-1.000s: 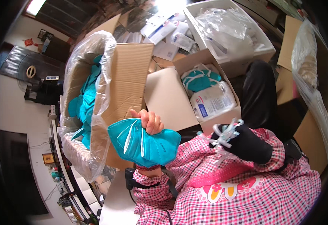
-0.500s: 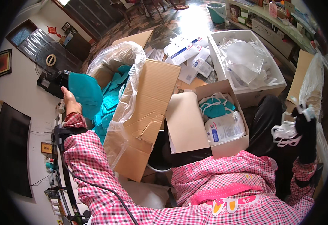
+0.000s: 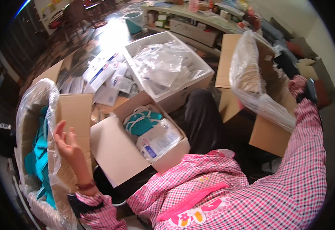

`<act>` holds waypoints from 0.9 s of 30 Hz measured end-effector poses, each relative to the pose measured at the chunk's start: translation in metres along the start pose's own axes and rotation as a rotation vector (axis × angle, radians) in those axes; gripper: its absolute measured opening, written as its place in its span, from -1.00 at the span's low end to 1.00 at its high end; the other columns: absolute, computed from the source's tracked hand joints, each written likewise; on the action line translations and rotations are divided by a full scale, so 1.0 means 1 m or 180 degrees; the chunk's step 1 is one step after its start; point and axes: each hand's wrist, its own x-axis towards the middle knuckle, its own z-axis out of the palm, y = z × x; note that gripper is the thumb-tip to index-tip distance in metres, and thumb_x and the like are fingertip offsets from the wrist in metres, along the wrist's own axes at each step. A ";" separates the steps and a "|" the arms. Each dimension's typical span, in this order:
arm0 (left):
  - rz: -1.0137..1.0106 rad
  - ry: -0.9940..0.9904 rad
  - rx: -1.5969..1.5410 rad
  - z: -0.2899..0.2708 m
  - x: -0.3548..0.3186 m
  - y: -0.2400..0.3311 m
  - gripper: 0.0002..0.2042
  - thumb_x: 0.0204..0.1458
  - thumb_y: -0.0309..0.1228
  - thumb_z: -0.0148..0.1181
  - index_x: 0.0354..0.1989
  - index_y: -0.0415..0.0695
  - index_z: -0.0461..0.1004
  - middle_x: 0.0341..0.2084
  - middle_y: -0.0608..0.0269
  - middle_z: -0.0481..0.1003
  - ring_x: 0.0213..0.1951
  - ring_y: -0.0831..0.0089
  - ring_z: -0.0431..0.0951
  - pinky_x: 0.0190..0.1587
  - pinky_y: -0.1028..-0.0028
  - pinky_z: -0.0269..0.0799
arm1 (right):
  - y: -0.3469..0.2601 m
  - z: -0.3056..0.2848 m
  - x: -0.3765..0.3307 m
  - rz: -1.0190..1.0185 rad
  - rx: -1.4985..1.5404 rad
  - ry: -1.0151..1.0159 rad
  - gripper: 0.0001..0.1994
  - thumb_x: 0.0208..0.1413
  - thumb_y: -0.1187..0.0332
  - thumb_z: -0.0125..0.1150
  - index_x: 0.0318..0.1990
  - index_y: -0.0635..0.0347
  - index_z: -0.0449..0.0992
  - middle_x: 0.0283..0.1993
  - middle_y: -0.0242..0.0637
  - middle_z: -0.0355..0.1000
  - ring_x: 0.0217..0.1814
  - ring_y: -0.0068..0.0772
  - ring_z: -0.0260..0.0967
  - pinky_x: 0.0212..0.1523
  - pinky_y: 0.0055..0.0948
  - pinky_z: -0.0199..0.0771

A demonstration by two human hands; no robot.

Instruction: Inspecting and packing medical face masks into boxes.

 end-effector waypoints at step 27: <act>-0.0497 -0.2806 0.2011 0.212 -0.136 -0.021 -0.03 -0.14 0.12 0.38 0.35 -0.25 0.10 0.25 -0.25 0.20 0.25 -0.17 0.27 0.23 0.03 0.32 | -0.319 0.060 -0.119 -0.1656 0.0931 0.0516 -0.74 0.13 0.39 0.28 -0.03 0.21 0.58 0.00 -0.12 0.54 0.12 -0.08 0.45 0.19 -0.20 0.38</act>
